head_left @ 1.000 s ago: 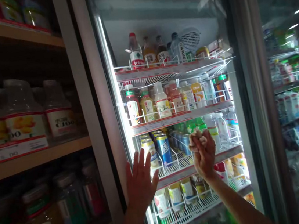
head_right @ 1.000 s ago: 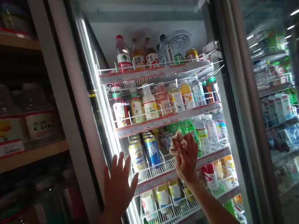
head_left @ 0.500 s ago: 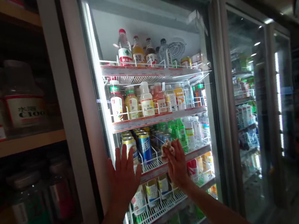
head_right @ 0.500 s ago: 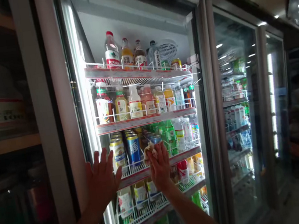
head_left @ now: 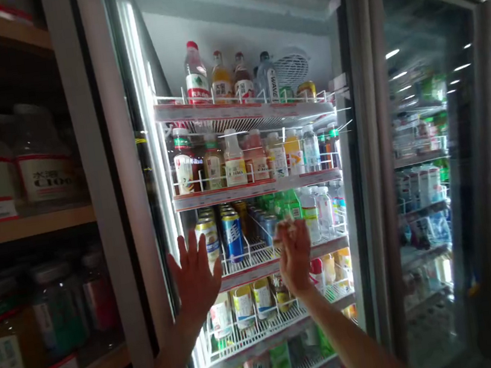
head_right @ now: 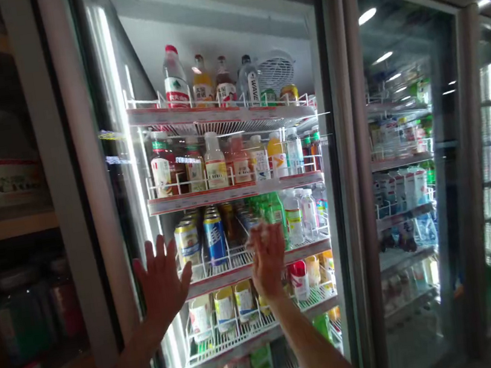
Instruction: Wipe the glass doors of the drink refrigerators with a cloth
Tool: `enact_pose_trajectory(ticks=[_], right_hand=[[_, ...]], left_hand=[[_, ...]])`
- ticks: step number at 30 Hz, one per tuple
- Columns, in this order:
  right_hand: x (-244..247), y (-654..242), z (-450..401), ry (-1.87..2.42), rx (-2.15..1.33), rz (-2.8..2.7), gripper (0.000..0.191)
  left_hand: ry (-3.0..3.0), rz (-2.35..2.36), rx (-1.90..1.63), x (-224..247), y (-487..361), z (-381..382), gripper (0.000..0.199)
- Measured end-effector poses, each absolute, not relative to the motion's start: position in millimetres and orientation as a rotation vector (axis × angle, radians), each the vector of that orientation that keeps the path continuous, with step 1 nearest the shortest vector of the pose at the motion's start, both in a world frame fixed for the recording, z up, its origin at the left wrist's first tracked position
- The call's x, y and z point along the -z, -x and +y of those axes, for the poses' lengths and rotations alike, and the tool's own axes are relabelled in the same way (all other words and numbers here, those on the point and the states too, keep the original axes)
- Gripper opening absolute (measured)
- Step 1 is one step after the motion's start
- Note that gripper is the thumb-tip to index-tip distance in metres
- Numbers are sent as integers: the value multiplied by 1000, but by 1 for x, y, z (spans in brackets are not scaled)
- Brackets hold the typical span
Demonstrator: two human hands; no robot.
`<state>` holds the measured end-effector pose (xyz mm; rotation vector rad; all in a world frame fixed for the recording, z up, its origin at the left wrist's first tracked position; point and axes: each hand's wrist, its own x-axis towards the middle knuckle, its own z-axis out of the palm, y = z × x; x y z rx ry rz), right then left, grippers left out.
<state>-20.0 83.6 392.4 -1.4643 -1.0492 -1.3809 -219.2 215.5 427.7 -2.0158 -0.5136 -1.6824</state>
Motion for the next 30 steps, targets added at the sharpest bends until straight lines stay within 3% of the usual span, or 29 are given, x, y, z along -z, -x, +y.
enact_pose_trajectory(ticks=[4, 10, 17, 24, 30], right_hand=[[-371, 18, 74, 1465, 1442, -1309, 51], [-388, -54, 36, 1386, 1440, -826, 61], [-379, -23, 51, 1369, 1422, -1462, 50], [-404, -79, 27, 1304, 1405, -843, 57], [-390, -64, 30, 1387, 1426, -1231, 49]], left_hand=[[1995, -568, 1683, -425, 213, 212, 73], [1951, -653, 1698, -418, 209, 213, 68], [1873, -706, 1661, -416, 206, 215, 67], [1840, -686, 1699, -414, 205, 220, 64], [1833, -646, 1738, -414, 205, 222, 64]])
